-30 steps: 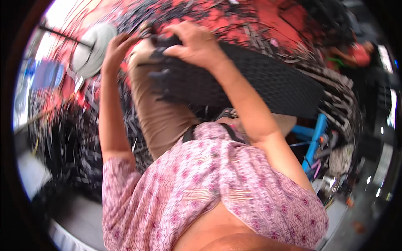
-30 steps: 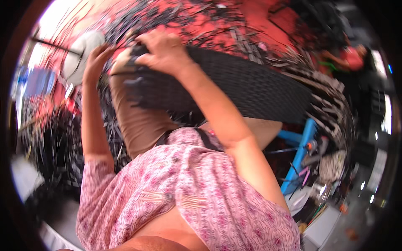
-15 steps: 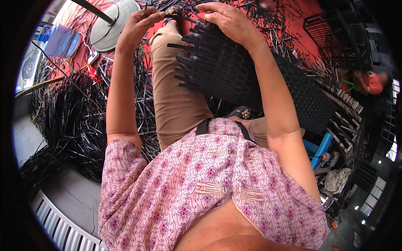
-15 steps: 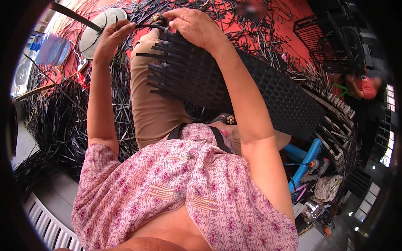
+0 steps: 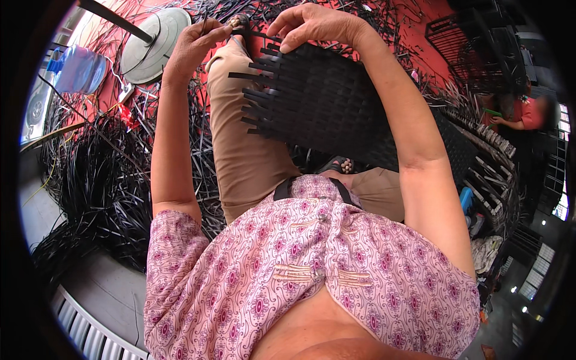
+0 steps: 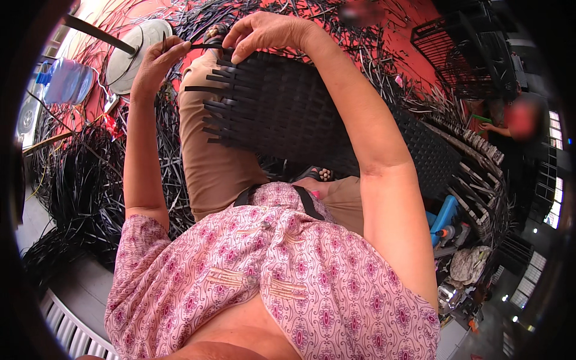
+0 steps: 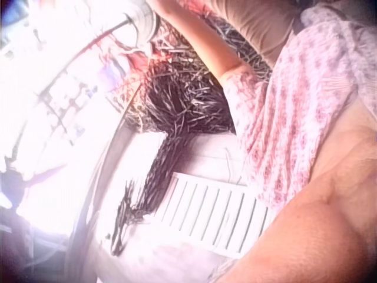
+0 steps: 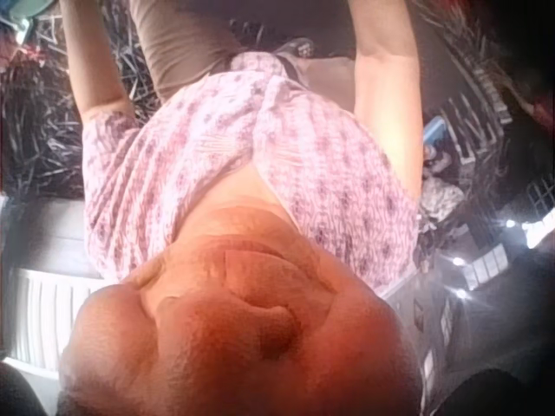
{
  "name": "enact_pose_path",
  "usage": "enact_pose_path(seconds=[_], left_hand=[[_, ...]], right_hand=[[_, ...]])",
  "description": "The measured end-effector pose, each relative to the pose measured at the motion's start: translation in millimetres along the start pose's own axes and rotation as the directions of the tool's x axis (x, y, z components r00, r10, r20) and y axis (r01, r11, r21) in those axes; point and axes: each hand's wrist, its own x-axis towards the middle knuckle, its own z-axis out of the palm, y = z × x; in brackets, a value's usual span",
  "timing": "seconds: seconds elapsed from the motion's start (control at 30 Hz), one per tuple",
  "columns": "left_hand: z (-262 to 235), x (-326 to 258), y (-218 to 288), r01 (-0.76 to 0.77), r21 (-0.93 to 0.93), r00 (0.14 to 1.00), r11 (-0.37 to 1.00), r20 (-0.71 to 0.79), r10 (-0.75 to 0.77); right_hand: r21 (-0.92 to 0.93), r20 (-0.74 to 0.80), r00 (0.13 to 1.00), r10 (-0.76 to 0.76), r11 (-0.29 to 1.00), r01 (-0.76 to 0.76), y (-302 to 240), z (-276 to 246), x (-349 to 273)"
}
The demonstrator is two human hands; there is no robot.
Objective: The person weaves a black plastic basket by hand, interlacing strips through a preformed frame. They repeatedly pull strips through the weave, adjust tension, and rotate the basket to continue the pattern.
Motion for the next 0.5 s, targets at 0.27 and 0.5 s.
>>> enact_pose_path(seconds=[0.27, 0.5], left_hand=[[5, 6, -2, 0.050, -0.021, 0.999, 0.999, 0.004, -0.050], [-5, 15, -33, 0.081, -0.034, 0.992, 0.996, -0.092, -0.084]], right_hand=[[0.221, 0.056, 0.997, -0.046, 0.975, 0.033, -12, -11, -28], [0.215, 0.087, 0.996, 0.013, 0.976, -0.031, -20, -5, -28]])
